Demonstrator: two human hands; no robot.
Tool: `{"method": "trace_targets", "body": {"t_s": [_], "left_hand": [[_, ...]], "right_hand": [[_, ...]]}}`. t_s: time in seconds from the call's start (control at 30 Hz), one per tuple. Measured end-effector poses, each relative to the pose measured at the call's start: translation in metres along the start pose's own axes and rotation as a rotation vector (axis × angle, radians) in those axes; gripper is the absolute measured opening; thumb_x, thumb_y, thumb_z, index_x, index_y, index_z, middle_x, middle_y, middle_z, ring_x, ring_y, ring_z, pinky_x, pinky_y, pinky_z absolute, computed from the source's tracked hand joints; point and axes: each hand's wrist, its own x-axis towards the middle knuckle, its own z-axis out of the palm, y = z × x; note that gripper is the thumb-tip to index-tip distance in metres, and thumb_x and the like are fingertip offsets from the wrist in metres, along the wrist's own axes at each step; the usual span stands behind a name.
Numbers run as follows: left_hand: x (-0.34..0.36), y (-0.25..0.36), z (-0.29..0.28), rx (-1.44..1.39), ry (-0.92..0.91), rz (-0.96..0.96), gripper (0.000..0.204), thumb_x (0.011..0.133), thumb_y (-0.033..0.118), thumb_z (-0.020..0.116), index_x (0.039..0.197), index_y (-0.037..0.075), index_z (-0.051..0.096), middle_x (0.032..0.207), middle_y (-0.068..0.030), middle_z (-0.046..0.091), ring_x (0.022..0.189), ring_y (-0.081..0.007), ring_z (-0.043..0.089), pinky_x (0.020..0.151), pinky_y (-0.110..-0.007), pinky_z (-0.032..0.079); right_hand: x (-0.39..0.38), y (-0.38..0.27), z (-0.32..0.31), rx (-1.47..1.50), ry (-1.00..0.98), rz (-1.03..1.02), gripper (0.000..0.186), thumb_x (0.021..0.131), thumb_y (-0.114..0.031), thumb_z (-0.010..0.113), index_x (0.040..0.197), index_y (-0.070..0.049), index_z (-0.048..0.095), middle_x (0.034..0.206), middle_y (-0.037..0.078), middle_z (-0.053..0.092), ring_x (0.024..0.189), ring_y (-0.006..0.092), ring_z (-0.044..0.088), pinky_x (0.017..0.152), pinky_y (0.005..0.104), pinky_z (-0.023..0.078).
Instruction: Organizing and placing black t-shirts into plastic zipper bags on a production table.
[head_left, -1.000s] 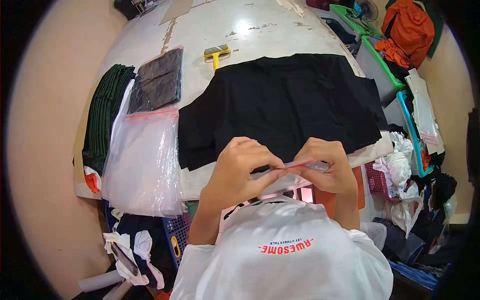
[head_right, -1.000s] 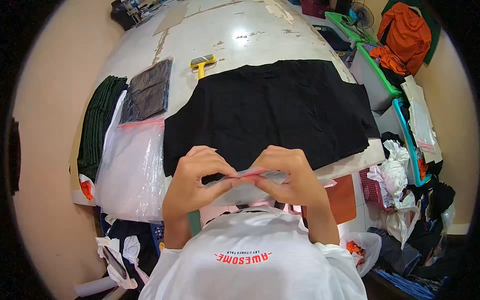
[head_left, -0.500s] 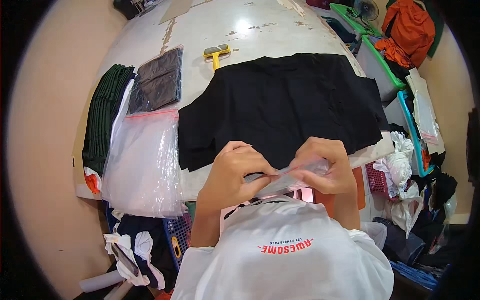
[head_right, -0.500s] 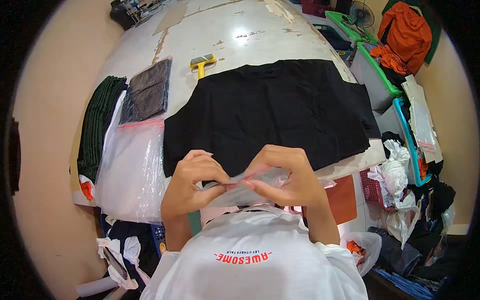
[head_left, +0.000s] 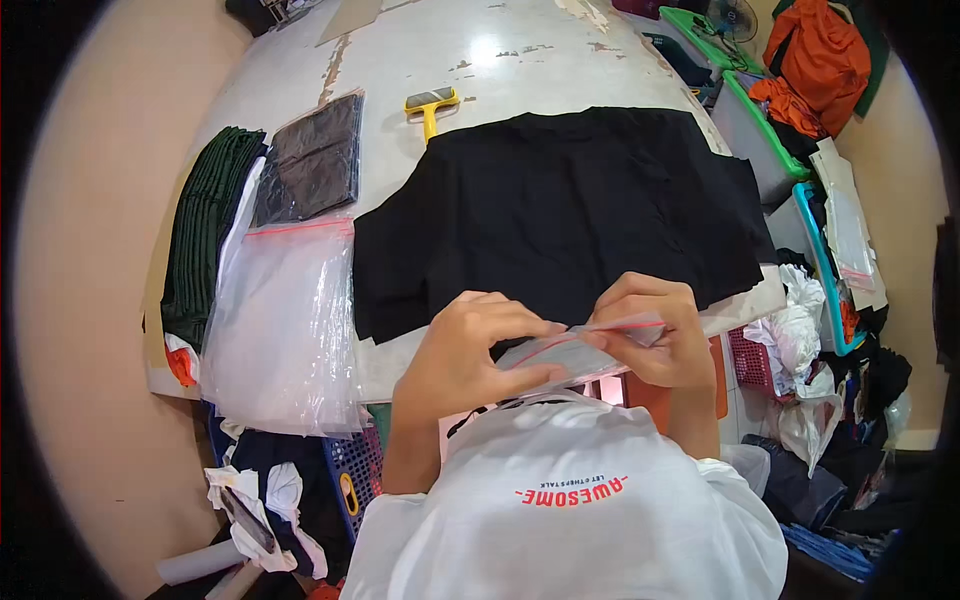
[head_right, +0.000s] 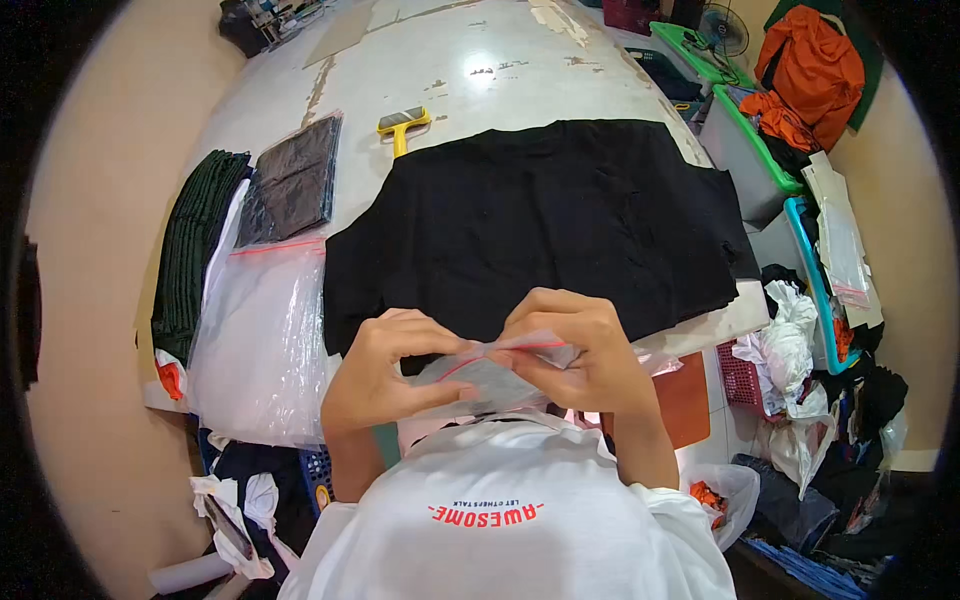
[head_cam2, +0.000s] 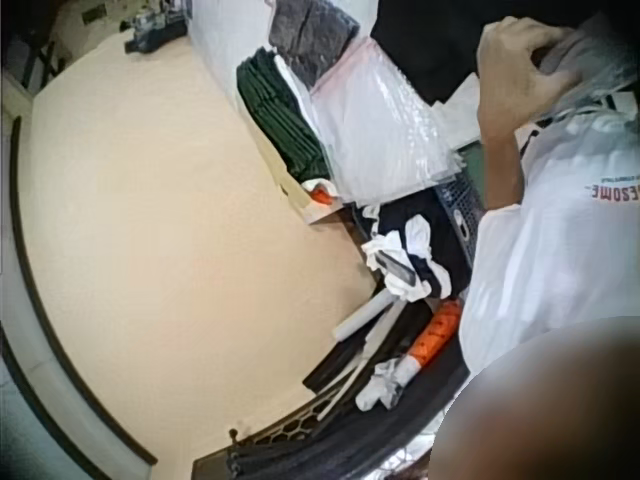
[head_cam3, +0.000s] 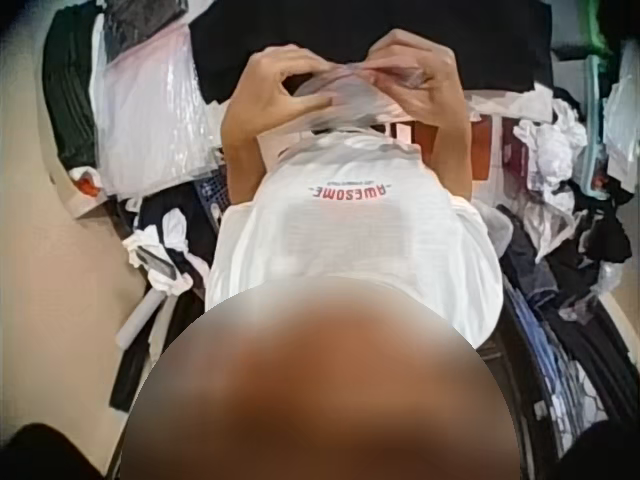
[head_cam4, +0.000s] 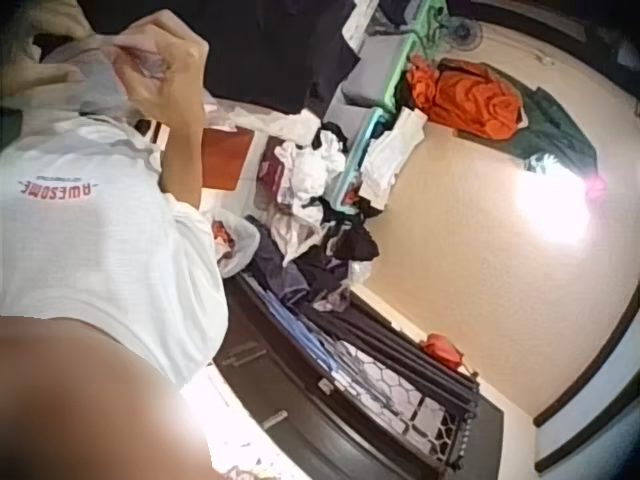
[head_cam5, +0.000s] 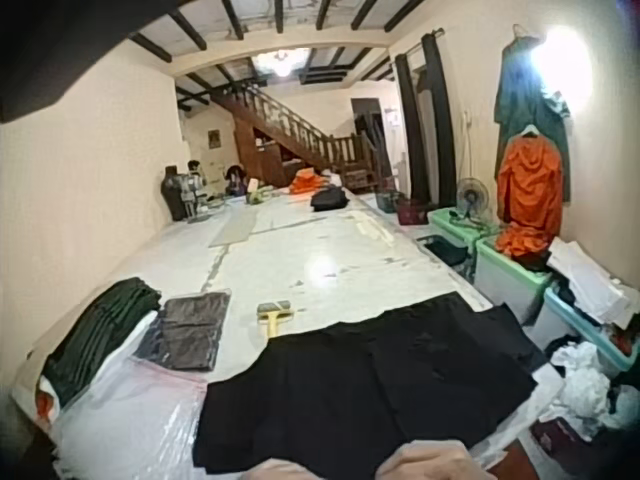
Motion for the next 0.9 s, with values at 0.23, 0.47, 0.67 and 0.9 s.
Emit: {"method": "trace_targets", "body": {"t_s": [0.23,0.47,0.67,0.9], "left_hand": [[-0.004,-0.007,0.001,0.006,0.044,-0.021,0.009,0.065,0.013,0.068,0.067,0.005,0.064,0.065,-0.0038,0.061,0.063,-0.0172,0.054,0.064,-0.03,0.036],[-0.005,-0.007,-0.003,-0.012,-0.076,-0.086,0.017,0.064,0.019,0.069,0.071,0.005,0.065,0.069,-0.0066,0.063,0.064,-0.0206,0.057,0.066,-0.032,0.039],[-0.019,-0.017,-0.015,0.032,-0.027,-0.137,0.018,0.06,0.018,0.072,0.07,0.005,0.065,0.068,-0.0052,0.063,0.062,-0.0185,0.057,0.066,-0.029,0.037],[-0.019,-0.018,-0.007,0.009,0.032,-0.076,0.008,0.062,0.007,0.068,0.067,0.004,0.062,0.066,-0.0053,0.062,0.062,-0.0174,0.056,0.067,-0.029,0.035]], "right_hand": [[0.0,0.001,-0.004,-0.004,0.091,0.02,0.011,0.06,-0.003,0.071,0.066,-0.001,0.062,0.063,0.008,0.058,0.053,0.0122,0.055,0.047,0.0212,0.039],[-0.004,0.001,-0.006,0.006,0.07,0.032,0.011,0.059,0.0,0.07,0.067,-0.001,0.063,0.063,0.008,0.057,0.052,0.0123,0.054,0.047,0.0216,0.038],[-0.007,0.001,-0.019,-0.003,0.133,0.034,0.01,0.06,-0.002,0.07,0.068,-0.001,0.063,0.061,0.007,0.056,0.051,0.0111,0.052,0.045,0.0207,0.036],[-0.007,0.003,-0.023,-0.011,0.134,0.015,0.009,0.061,-0.001,0.069,0.068,-0.001,0.064,0.062,0.008,0.057,0.051,0.011,0.052,0.045,0.0202,0.036]]}}
